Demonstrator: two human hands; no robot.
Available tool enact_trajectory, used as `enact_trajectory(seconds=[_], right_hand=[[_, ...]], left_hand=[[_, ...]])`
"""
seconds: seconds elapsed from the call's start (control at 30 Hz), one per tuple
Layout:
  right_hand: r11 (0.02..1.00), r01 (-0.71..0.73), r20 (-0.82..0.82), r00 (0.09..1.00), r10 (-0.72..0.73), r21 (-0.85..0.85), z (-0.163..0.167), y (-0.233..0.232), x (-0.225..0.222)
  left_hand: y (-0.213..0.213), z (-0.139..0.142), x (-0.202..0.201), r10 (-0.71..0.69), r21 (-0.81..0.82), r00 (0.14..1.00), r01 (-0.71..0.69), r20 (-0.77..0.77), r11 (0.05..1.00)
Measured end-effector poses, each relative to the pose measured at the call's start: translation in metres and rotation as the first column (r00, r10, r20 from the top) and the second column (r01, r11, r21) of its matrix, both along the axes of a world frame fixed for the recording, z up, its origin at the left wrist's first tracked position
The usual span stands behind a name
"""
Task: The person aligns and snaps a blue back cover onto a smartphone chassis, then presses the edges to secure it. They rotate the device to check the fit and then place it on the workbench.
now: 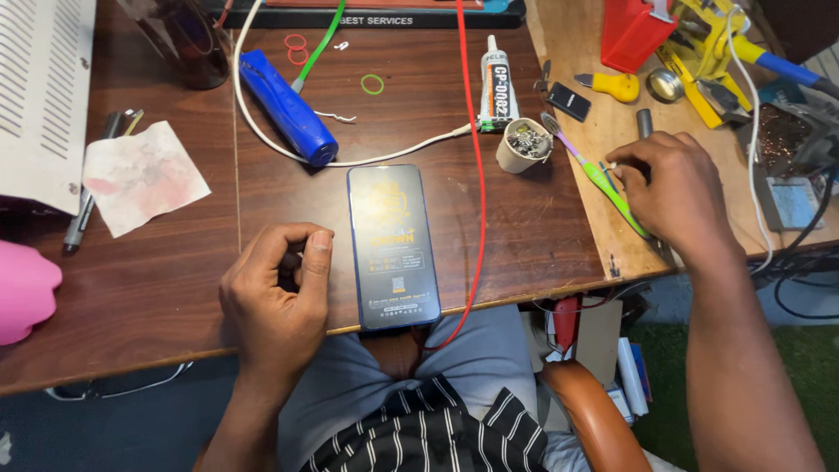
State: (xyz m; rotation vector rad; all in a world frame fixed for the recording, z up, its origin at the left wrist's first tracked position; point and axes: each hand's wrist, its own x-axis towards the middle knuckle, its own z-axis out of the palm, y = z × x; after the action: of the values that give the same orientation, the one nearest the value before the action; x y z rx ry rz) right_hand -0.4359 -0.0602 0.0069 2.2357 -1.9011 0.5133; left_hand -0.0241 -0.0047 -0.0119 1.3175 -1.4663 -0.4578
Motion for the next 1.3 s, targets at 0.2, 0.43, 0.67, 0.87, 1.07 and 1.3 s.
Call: enact_trajectory(seconds=[0.2, 0.43, 0.67, 0.87, 1.07, 1.3], right_hand=[[0.991, -0.110, 0.460, 0.878, 0.132, -0.076, 0.020, -0.003, 0.040], [0.971, -0.198, 0.311, 0.922, 0.230, -0.133, 0.041, -0.011, 0.074], [0.999, -0.032, 0.624, 0.781, 0.023, 0.002, 0.031, -0.030, 0.057], [0.966, -0.246, 0.301, 0.930, 0.212, 0.077, 0.020, -0.063, 0.050], [0.959, -0.280, 0.135, 0.953, 0.272, 0.042, 0.005, -0.064, 0.059], [0.980, -0.197, 0.119, 0.974, 0.192, 0.032, 0.004, -0.053, 0.053]], left_hand=[[0.000, 0.000, -0.001, 0.004, 0.005, 1.000, -0.004, -0.016, 1.000], [0.000, 0.000, 0.001, 0.014, -0.003, 1.000, -0.014, -0.008, 1.000], [0.000, 0.000, 0.000, 0.023, 0.023, 1.000, -0.023, -0.011, 0.999], [0.000, 0.002, -0.001, 0.021, 0.016, 1.000, -0.021, 0.004, 1.000], [-0.001, 0.001, 0.000, 0.030, 0.004, 1.000, -0.030, 0.004, 1.000], [-0.002, -0.001, 0.000, 0.034, 0.014, 0.999, -0.034, -0.007, 0.999]])
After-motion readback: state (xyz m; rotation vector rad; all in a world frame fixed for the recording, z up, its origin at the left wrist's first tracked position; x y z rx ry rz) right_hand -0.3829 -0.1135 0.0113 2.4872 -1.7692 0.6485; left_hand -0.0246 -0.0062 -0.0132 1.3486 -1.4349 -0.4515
